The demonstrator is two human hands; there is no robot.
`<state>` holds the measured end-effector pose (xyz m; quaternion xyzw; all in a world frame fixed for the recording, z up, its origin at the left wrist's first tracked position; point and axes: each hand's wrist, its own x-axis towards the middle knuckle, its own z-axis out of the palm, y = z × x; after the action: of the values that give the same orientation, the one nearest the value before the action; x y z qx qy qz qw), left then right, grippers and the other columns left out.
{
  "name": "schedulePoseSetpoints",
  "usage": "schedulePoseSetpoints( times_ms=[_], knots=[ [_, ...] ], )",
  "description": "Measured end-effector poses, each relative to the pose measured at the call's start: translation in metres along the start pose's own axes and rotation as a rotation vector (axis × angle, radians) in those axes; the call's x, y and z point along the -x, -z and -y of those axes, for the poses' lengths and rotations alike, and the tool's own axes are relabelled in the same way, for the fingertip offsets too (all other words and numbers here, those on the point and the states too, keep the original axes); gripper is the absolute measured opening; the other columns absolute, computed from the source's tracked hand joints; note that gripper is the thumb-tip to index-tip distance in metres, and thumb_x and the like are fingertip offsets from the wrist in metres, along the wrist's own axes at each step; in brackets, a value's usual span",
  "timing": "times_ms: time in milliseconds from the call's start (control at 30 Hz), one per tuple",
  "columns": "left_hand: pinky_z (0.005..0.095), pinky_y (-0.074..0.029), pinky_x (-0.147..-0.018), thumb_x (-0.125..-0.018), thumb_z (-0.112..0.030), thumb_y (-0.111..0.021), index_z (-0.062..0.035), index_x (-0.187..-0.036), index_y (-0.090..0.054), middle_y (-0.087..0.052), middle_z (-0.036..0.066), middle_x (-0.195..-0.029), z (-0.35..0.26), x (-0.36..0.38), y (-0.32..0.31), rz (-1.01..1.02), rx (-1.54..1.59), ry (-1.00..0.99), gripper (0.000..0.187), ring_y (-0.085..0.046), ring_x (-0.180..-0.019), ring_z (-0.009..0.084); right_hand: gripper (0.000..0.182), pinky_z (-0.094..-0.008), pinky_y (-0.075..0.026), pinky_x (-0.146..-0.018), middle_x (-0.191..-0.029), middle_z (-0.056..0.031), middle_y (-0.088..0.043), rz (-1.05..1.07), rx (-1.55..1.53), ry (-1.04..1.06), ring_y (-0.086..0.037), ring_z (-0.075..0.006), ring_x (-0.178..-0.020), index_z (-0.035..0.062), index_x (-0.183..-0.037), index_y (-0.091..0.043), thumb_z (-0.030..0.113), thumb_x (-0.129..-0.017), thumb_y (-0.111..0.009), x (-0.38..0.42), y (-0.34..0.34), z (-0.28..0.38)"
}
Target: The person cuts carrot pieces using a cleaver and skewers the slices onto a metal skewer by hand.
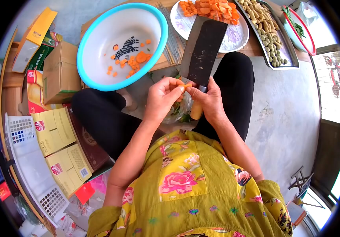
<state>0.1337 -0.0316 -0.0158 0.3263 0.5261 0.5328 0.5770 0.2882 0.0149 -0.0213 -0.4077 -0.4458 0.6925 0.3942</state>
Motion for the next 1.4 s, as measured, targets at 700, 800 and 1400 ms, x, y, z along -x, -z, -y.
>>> schedulePoseSetpoints(
  times_ms=[700,800,1400],
  knots=[
    [0.0356,-0.050,-0.084,-0.100,-0.037,-0.040,-0.0026,-0.110,-0.058,-0.063,0.008,-0.101,0.040,-0.012,-0.003,0.176,0.724,0.361,0.040,-0.060,-0.095,0.0190,0.021,-0.0229,-0.050,-0.070,-0.087,-0.0014,-0.065,-0.001,0.089,0.049,-0.060,-0.0072,-0.077,0.0010,-0.104,-0.059,0.000,-0.084,-0.065,0.005,0.000,0.002],
    [0.0333,-0.051,-0.075,-0.099,-0.043,-0.041,-0.0037,-0.107,-0.060,-0.065,0.006,-0.096,0.041,-0.012,-0.009,0.058,0.689,0.382,0.044,-0.062,-0.083,0.0175,0.020,-0.0227,-0.050,-0.074,-0.090,-0.0021,-0.067,0.002,0.142,0.098,-0.060,-0.0062,-0.081,-0.0002,-0.105,-0.061,-0.001,-0.085,-0.060,0.005,-0.002,0.000],
    [0.0272,-0.047,-0.067,-0.098,-0.029,-0.049,-0.0044,-0.103,-0.062,-0.063,0.005,-0.091,0.023,-0.011,0.007,0.147,0.703,0.317,0.029,-0.059,-0.081,0.0138,0.012,-0.0198,-0.043,-0.056,-0.092,-0.0073,-0.069,-0.087,0.020,0.081,-0.052,-0.0047,-0.062,0.0026,-0.102,-0.054,0.002,-0.090,-0.055,0.000,-0.001,0.004]
  ],
)
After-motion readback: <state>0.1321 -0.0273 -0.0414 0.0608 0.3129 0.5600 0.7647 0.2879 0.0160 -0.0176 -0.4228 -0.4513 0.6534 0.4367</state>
